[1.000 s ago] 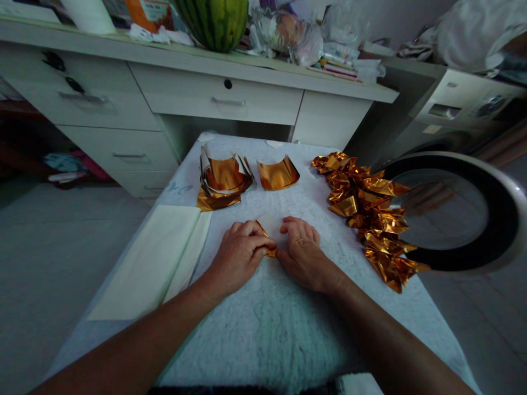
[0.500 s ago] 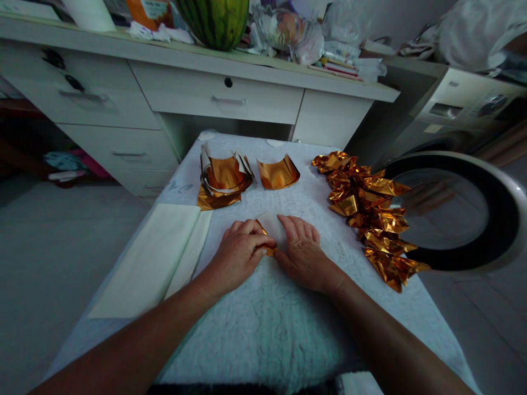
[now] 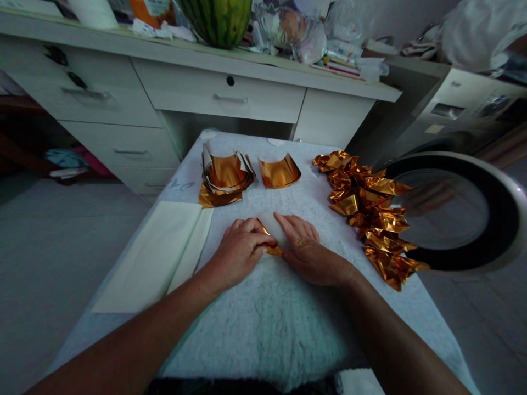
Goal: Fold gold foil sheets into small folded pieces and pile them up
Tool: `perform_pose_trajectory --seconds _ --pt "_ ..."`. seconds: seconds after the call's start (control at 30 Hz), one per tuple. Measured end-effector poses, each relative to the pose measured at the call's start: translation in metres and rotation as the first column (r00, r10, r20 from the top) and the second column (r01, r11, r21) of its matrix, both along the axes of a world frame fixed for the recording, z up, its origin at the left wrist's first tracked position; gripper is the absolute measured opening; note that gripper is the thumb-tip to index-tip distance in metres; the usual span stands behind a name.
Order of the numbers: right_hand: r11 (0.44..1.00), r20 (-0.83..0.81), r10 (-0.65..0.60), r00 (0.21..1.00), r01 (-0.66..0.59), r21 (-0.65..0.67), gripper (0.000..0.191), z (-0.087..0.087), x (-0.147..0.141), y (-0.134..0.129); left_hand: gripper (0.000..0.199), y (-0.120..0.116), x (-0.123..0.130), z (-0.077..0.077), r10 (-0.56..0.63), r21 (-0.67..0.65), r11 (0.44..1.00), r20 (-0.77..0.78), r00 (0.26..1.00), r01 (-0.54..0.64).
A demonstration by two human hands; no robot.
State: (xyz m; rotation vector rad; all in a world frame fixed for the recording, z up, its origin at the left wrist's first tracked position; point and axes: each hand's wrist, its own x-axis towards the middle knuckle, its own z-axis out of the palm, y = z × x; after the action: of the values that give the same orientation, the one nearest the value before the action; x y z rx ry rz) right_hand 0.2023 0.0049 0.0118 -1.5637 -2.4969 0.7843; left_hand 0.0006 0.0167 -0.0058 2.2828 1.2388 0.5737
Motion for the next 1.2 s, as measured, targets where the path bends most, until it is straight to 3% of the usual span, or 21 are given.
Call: perform_pose_trajectory --seconds 0.17,0.3,0.4,0.57,0.67,0.77,0.87,1.07,1.2 --pt "0.999 -0.076 0.009 0.997 -0.012 -0.044 0.092 0.002 0.008 0.005 0.028 0.0 0.0 0.001 -0.004 -0.016 1.0 0.008 1.0 0.004" --pt "0.994 -0.208 -0.102 0.973 0.09 -0.063 0.086 0.001 0.012 0.009 0.027 -0.001 0.0 0.002 -0.006 -0.009 1.0 0.022 1.0 0.006" --pt "0.986 -0.225 -0.163 0.961 0.168 0.0 0.079 -0.004 0.008 0.009 0.026 -0.001 0.0 0.003 -0.009 -0.001 1.0 0.03 0.999 0.009" --pt "0.98 -0.124 -0.137 0.983 0.153 0.13 0.081 -0.006 -0.004 0.005 0.024 -0.002 0.001 0.002 0.014 0.019 1.0 0.05 0.999 -0.015" --pt "0.979 -0.069 -0.135 0.988 0.144 0.141 0.08 -0.003 -0.007 0.003 0.039 -0.003 0.0 0.0 0.155 0.067 0.986 0.001 0.988 -0.154" --pt "0.98 -0.046 -0.134 0.99 0.139 0.145 0.079 -0.002 -0.007 0.003 0.068 -0.004 -0.003 -0.003 0.386 0.146 0.917 -0.089 0.918 -0.372" --pt "0.98 -0.036 -0.124 0.992 0.128 0.152 0.077 -0.002 -0.006 0.003 0.081 -0.003 -0.006 -0.007 0.489 0.164 0.87 -0.168 0.856 -0.465" --pt "0.982 -0.032 -0.122 0.992 0.125 0.142 0.074 -0.002 -0.006 0.004 0.054 -0.003 -0.007 -0.005 0.454 0.161 0.889 -0.19 0.871 -0.428" --pt "0.981 -0.046 -0.126 0.991 0.131 0.143 0.073 0.0 -0.007 0.004 0.046 -0.003 -0.005 -0.003 0.342 0.133 0.933 -0.051 0.938 -0.333"
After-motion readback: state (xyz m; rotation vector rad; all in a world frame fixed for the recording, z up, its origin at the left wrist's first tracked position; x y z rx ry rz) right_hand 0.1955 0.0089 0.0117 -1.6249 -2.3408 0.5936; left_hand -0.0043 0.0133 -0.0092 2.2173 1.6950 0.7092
